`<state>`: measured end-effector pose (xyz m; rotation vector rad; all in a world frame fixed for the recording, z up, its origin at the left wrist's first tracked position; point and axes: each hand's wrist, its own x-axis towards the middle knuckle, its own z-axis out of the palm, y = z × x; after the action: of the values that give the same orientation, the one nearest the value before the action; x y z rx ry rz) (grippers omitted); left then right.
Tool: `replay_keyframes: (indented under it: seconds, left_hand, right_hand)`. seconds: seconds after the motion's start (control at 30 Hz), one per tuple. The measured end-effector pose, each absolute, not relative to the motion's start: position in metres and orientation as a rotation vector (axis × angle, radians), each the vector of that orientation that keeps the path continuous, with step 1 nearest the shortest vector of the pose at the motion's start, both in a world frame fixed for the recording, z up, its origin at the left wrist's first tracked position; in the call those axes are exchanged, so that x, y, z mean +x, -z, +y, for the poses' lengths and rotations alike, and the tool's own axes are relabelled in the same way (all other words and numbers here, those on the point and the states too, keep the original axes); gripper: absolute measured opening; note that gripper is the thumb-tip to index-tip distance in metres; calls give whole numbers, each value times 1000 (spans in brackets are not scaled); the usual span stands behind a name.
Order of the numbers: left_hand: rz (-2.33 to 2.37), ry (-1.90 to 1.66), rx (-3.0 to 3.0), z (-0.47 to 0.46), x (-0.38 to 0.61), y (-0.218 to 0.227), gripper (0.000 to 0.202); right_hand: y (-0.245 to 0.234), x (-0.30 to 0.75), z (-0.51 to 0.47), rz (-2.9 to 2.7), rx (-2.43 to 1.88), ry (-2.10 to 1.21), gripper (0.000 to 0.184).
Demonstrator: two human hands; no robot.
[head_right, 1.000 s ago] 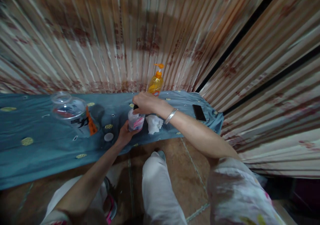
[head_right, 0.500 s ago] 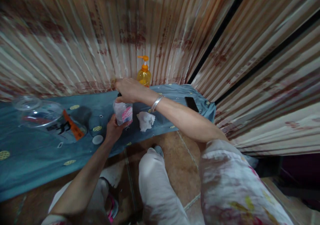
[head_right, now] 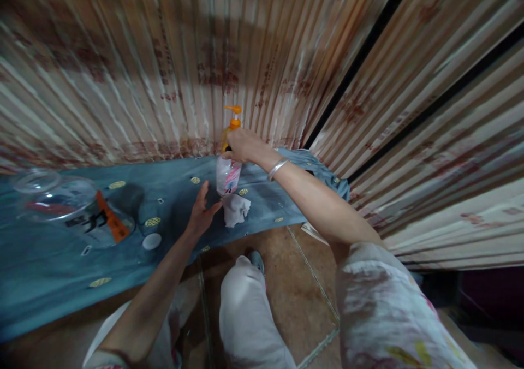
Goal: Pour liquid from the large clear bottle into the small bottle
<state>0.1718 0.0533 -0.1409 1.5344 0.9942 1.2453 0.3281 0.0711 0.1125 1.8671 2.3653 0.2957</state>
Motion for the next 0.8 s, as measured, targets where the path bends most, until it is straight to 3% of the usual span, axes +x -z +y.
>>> replay_keyframes:
  seconds: [0.8]
  left_hand:
    - [958,-1233,1334,43,190,156,63]
  right_hand:
    - [-77,355,136,2149,2081,-328,47]
